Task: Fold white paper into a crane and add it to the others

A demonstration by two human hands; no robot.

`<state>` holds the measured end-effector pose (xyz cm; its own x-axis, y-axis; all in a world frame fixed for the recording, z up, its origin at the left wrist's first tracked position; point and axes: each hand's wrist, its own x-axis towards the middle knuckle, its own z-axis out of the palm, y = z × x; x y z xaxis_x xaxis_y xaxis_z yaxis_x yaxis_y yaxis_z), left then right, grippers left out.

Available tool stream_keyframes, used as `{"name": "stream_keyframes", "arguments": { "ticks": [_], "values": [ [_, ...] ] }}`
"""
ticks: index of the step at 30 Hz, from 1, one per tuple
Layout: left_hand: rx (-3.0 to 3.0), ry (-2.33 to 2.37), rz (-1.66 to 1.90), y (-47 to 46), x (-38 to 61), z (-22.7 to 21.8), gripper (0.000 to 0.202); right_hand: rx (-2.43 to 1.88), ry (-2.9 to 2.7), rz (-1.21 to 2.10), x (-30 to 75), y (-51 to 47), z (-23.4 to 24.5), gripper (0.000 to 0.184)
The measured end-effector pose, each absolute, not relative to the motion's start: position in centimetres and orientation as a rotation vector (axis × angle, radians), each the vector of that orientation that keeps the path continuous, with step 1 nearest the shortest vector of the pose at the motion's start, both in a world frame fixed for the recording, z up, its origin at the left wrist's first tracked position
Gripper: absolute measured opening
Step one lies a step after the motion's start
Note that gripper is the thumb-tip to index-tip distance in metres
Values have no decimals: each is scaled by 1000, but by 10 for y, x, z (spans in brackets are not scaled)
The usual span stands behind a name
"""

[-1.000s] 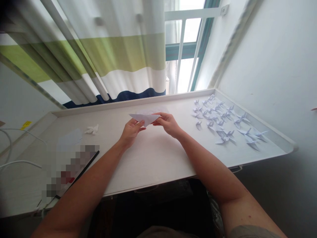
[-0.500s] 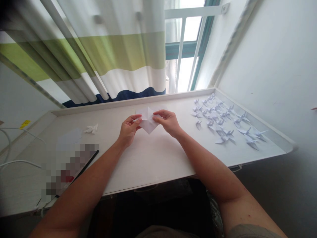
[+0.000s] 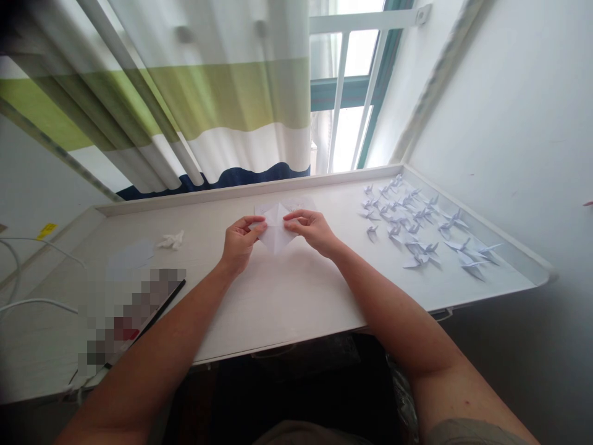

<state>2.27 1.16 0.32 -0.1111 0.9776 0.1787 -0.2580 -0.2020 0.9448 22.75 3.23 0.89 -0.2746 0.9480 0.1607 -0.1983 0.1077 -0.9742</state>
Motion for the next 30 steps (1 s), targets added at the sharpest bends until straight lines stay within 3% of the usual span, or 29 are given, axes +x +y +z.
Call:
{"name": "stream_keyframes", "arguments": {
  "ticks": [6, 13, 22, 30],
  "values": [
    [989, 883, 1462, 14, 22, 2, 41, -795, -1291, 1447, 228, 34, 7, 42],
    [972, 849, 1377, 11, 25, 1, 61, -762, -1237, 1494, 228, 35, 7, 46],
    [979, 838, 1403, 9, 27, 2, 60, -764, -1301, 1550, 224, 34, -2, 48],
    [1031, 941, 1630, 8, 32, 2, 47, -882, -1505, 1250, 222, 30, 0, 54]
  ]
}}
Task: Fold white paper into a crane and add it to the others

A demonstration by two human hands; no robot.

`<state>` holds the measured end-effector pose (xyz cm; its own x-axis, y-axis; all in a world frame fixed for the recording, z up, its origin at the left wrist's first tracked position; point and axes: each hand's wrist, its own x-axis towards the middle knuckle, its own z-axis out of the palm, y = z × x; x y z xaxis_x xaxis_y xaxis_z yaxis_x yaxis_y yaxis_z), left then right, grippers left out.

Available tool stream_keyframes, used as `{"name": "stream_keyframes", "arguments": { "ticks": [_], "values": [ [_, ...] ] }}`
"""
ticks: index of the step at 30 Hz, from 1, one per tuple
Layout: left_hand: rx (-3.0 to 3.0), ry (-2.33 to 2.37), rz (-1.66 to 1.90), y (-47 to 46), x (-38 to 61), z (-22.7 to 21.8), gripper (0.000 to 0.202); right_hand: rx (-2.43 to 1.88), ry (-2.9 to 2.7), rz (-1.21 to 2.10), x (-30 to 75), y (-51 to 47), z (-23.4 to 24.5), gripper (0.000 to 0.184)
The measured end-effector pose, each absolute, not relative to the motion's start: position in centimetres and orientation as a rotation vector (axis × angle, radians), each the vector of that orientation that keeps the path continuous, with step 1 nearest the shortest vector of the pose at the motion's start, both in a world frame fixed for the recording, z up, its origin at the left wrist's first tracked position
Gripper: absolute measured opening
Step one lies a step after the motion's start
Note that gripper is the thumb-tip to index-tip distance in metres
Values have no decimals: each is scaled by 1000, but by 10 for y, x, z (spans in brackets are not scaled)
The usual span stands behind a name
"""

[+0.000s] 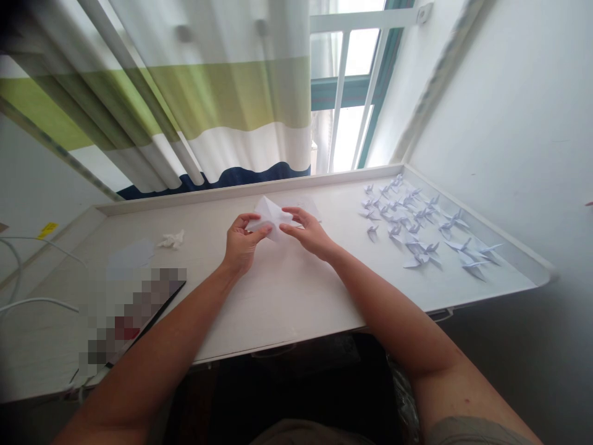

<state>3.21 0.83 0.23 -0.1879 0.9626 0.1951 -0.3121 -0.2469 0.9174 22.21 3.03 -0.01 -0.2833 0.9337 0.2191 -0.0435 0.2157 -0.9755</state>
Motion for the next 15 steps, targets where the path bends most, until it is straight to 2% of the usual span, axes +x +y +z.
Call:
{"name": "stream_keyframes", "arguments": {
  "ticks": [3, 6, 9, 11, 13, 15],
  "values": [
    [1012, 975, 1626, 7, 32, 3, 41, -929, -1544, 1181, 221, 28, 1, 64],
    [987, 961, 1570, 7, 31, 4, 38, -841, -1520, 1333, 220, 28, 0, 76],
    [1003, 919, 1524, 9, 27, 4, 40, -799, -1477, 1302, 221, 31, -2, 62],
    [1032, 898, 1484, 10, 24, 4, 51, -804, -1447, 1244, 222, 34, -3, 55],
    [1066, 879, 1431, 12, 21, 4, 64, -795, -1439, 1232, 223, 37, -4, 54],
    [1085, 863, 1369, 12, 18, 4, 66, -764, -1444, 1249, 225, 37, -4, 53]
  ]
}}
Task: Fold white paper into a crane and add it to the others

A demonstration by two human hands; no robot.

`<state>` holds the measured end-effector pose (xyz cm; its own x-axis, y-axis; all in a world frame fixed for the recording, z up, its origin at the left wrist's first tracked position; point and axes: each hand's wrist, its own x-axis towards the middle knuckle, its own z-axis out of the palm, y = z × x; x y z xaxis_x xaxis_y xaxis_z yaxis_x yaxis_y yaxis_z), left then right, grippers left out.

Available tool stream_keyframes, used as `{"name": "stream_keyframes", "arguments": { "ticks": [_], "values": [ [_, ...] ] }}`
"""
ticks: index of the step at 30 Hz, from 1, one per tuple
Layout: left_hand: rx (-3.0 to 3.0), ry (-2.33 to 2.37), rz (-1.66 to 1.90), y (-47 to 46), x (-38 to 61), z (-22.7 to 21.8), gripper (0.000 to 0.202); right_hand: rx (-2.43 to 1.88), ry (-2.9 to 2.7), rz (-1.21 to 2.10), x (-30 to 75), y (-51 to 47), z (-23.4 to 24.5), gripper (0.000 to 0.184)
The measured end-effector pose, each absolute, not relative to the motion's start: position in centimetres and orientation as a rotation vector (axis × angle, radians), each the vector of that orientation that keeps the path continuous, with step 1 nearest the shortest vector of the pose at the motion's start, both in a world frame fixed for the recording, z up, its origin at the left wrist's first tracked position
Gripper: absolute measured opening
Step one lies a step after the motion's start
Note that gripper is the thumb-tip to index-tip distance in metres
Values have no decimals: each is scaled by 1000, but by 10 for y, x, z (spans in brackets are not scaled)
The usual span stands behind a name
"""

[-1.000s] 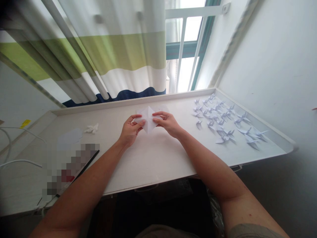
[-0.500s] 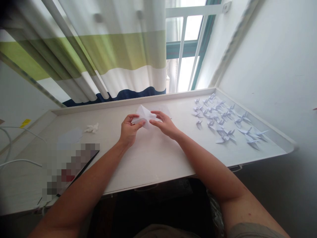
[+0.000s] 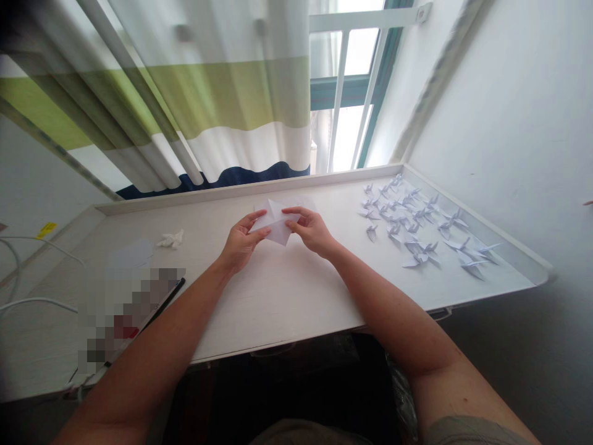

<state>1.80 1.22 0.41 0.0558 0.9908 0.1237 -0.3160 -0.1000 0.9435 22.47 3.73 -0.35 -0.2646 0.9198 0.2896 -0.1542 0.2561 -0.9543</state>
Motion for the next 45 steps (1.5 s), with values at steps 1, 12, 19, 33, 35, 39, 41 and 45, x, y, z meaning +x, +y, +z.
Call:
{"name": "stream_keyframes", "arguments": {
  "ticks": [1, 12, 19, 33, 35, 39, 41, 45],
  "values": [
    [1087, 860, 1337, 12, 17, 4, 64, -745, -1451, 1268, 225, 37, -3, 52],
    [1079, 851, 1381, 11, 20, 2, 45, -711, -1428, 1414, 226, 30, 5, 47],
    [1196, 950, 1343, 11, 16, 5, 53, -785, -1403, 1332, 228, 34, 4, 48],
    [1413, 1115, 1318, 15, 12, -6, 39, -944, -1578, 1151, 229, 38, -2, 47],
    [1394, 1107, 1314, 14, 13, -5, 41, -948, -1585, 1141, 229, 38, -1, 47],
    [1277, 1034, 1304, 11, 15, 0, 47, -900, -1569, 1183, 228, 37, 0, 48],
    [1216, 993, 1305, 10, 15, 2, 49, -863, -1544, 1234, 228, 36, -1, 49],
    [1169, 941, 1326, 10, 17, 4, 56, -836, -1463, 1271, 227, 36, 0, 51]
  ]
}}
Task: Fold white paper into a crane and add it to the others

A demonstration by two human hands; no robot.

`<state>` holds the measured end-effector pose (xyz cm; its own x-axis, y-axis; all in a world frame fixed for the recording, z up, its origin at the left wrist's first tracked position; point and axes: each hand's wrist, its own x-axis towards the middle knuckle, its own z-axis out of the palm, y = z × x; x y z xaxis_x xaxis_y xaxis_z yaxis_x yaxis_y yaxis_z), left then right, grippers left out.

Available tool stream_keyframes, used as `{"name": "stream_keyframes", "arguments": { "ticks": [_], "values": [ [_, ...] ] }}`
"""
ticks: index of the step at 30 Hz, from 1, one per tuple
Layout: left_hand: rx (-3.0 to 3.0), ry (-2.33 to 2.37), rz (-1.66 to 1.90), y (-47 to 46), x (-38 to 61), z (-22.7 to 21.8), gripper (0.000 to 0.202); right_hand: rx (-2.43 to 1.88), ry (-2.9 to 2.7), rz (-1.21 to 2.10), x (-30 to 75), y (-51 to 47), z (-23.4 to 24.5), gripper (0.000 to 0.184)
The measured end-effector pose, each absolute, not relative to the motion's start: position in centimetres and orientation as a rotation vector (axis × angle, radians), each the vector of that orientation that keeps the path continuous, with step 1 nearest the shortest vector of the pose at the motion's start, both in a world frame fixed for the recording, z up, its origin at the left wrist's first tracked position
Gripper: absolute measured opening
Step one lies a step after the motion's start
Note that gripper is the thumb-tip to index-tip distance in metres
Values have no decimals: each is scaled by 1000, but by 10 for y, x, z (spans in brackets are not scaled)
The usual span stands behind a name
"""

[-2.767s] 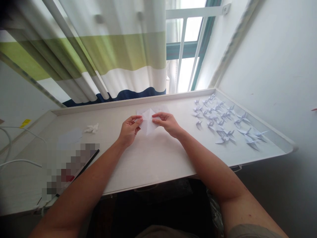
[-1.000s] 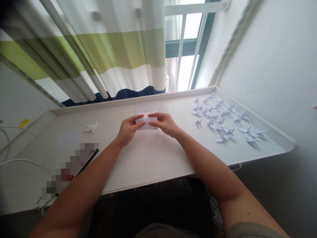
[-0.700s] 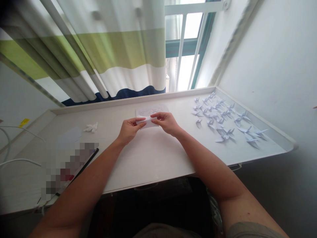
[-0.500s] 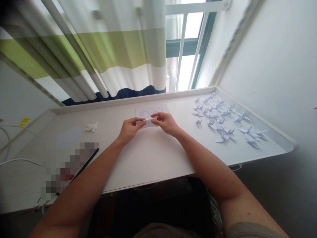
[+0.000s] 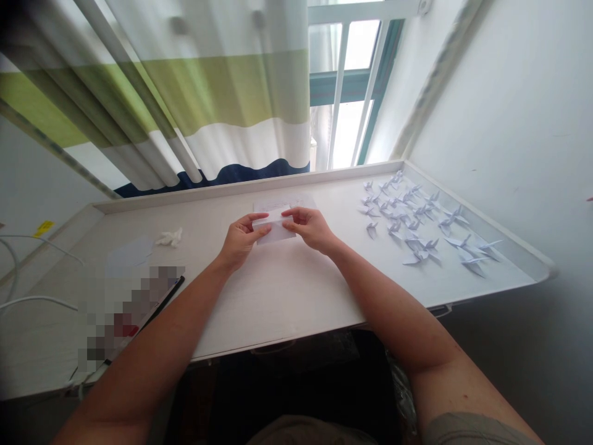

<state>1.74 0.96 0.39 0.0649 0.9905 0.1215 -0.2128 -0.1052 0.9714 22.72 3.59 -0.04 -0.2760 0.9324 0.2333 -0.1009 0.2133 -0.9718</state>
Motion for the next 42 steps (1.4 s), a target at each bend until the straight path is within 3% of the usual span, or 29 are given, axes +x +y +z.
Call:
{"name": "stream_keyframes", "arguments": {
  "ticks": [10, 19, 42],
  "values": [
    [1185, 1004, 1366, 16, 15, -1, 49, -849, -1348, 1243, 227, 38, 2, 54],
    [1141, 971, 1404, 13, 19, 2, 49, -877, -1312, 1430, 224, 34, -1, 51],
    [1185, 1020, 1439, 11, 23, 0, 40, -804, -1427, 1213, 219, 35, -6, 44]
  ]
}}
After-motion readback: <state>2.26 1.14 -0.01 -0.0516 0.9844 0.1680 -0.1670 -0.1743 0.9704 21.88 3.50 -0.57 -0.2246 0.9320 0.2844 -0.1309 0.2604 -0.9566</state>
